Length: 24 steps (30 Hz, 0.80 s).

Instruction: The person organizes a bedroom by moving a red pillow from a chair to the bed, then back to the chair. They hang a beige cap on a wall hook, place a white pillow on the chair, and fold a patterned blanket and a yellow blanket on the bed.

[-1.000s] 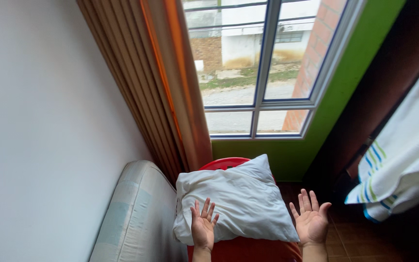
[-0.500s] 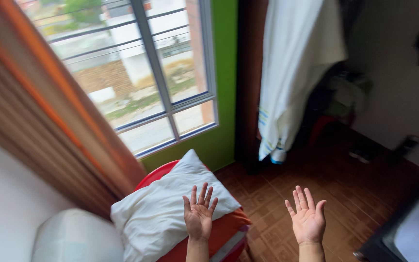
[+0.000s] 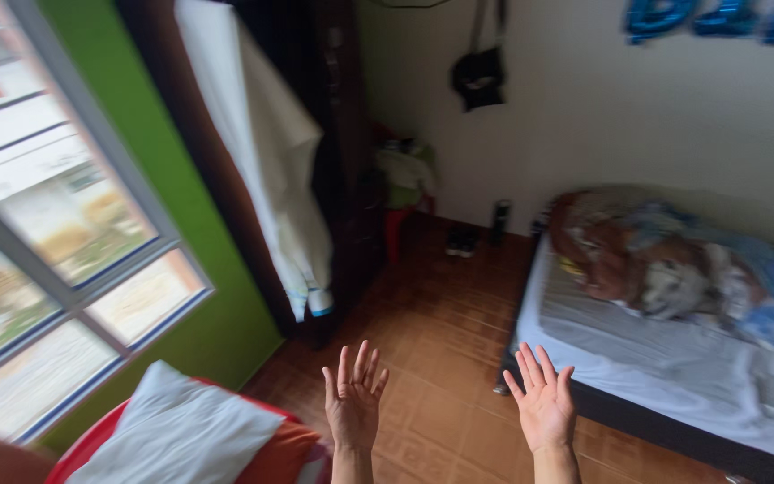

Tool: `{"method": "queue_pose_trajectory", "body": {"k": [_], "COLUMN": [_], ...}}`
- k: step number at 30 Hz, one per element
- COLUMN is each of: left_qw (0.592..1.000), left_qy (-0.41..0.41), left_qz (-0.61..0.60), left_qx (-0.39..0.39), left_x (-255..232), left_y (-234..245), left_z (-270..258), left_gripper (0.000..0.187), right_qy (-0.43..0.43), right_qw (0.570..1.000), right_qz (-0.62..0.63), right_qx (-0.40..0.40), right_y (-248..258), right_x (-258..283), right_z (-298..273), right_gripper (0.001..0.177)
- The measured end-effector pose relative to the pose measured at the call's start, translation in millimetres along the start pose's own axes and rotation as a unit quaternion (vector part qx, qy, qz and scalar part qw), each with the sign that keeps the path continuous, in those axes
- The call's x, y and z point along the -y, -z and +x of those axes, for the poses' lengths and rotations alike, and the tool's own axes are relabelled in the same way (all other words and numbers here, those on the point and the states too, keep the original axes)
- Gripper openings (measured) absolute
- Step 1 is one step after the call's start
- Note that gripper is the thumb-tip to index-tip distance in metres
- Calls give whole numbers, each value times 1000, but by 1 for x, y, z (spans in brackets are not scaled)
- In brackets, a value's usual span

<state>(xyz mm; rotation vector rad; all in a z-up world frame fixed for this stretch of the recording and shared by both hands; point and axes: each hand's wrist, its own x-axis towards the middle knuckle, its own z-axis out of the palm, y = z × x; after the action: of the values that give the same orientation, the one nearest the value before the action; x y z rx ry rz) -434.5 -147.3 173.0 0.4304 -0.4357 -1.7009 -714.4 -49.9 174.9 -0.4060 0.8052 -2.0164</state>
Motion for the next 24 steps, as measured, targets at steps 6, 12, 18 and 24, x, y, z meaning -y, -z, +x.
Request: {"method": "queue_pose_trajectory", "body": {"k": [6, 12, 18, 24], "left_qw": [996, 984, 968, 957], "left_qy": [83, 163, 222, 250], "left_qz": [17, 29, 39, 70], "left_qx": [36, 68, 108, 129], "left_x": [121, 233, 309, 368], "left_y": [-74, -139, -178, -207], "left_z": [-16, -36, -45, -23], "left_gripper": [80, 82, 80, 79], "right_qy": [65, 134, 179, 198], "right_qw": [996, 982, 965, 953], "right_qz": [-5, 12, 41, 66], "right_qx": [-65, -135, -189, -219], "right_y": [98, 198, 269, 315], "right_x": [103, 189, 237, 258], "right_z": [-13, -35, -49, -28], "right_gripper": [87, 84, 81, 79]}}
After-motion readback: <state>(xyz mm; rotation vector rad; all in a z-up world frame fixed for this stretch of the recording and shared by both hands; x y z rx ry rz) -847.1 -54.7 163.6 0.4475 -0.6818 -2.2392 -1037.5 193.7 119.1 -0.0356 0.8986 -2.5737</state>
